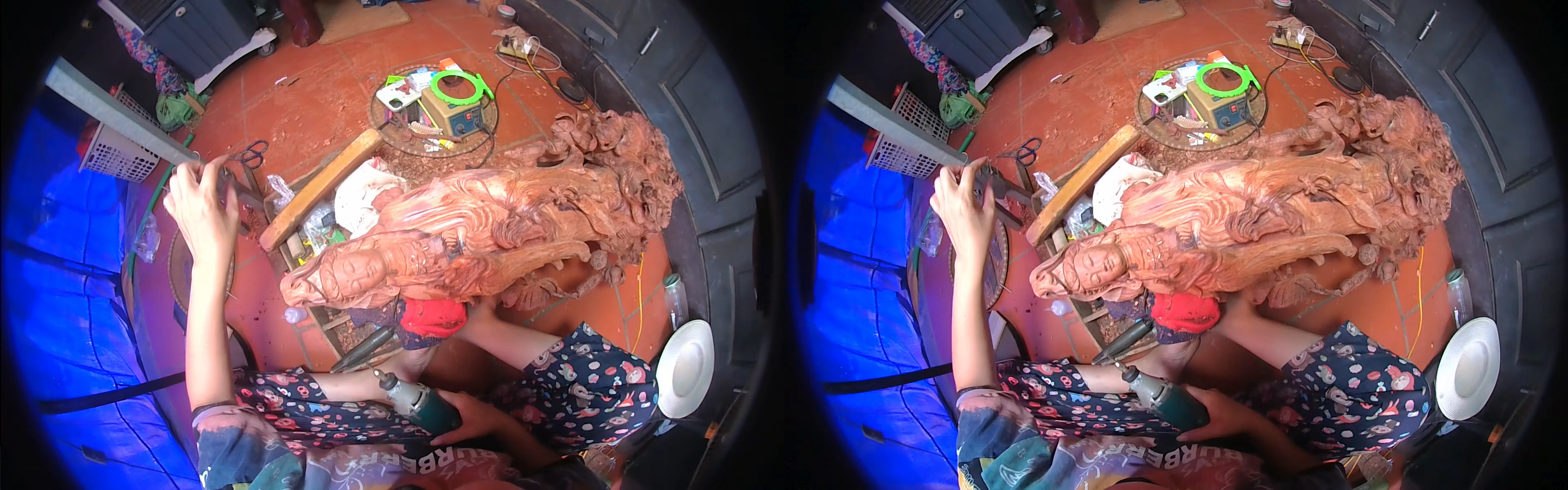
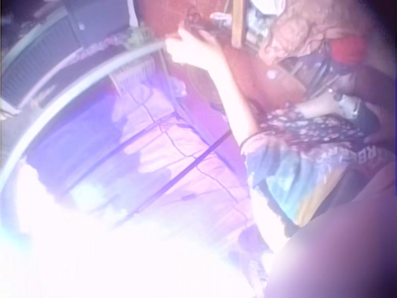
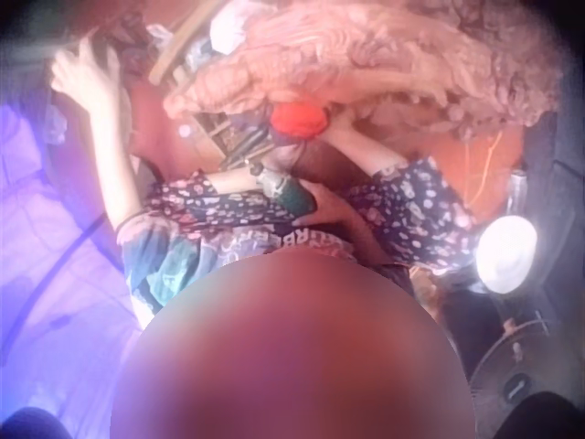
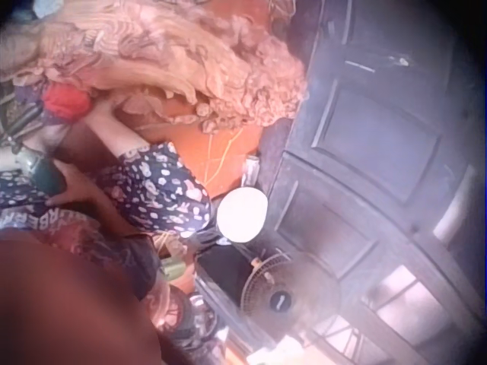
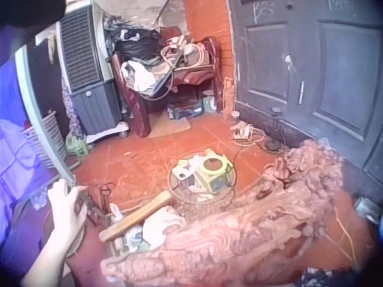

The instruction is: The person sits on the floor and carves a large piece of wood using a rotary tool. They frequently change the drill bits, adjusting the tool and handling the wood to refine the carving details.

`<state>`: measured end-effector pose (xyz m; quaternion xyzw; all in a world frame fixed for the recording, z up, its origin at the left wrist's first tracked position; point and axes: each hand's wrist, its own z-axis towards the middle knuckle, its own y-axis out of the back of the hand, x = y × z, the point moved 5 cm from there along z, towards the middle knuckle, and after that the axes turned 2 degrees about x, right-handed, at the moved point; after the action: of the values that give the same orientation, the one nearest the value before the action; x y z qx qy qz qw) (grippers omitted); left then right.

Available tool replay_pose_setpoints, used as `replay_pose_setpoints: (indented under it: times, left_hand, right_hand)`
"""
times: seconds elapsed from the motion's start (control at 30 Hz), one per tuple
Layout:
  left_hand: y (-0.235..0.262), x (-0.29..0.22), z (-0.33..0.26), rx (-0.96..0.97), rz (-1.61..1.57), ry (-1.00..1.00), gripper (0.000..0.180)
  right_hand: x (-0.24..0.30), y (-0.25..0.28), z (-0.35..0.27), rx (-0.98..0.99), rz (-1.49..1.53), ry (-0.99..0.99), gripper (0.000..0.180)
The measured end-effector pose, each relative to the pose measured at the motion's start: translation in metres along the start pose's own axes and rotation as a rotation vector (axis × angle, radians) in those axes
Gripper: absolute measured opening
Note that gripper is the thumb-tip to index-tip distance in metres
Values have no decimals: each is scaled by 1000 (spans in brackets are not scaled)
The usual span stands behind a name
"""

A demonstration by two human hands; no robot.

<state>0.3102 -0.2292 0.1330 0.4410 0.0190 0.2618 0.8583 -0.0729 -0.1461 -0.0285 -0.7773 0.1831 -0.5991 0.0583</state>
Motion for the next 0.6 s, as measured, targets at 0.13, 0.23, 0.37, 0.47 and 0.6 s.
replay_pose_setpoints:
  times: [0.13, 0.23, 0.37, 0.47, 0.6]
  left_hand:
    - [-9, -43, 51, 172, -586, -80, 21]
    - [-56, -81, 93, 491, -619, -204, 22]
    - [-149, -121, 119, 750, -521, -545, 28]
    - [-199, -156, 119, 899, -345, -693, 30]
    - [-290, -201, 118, 1045, -170, -692, 31]
  right_hand:
    - [-2, 1, 0, 1, 58, -31, 71]
    - [-12, 0, -1, -18, 46, -99, 74]
    - [-18, 5, 8, 18, 77, -186, 88]
    - [-10, 37, 4, -9, 118, -190, 89]
    - [-2, 104, -9, -125, 166, -155, 89]
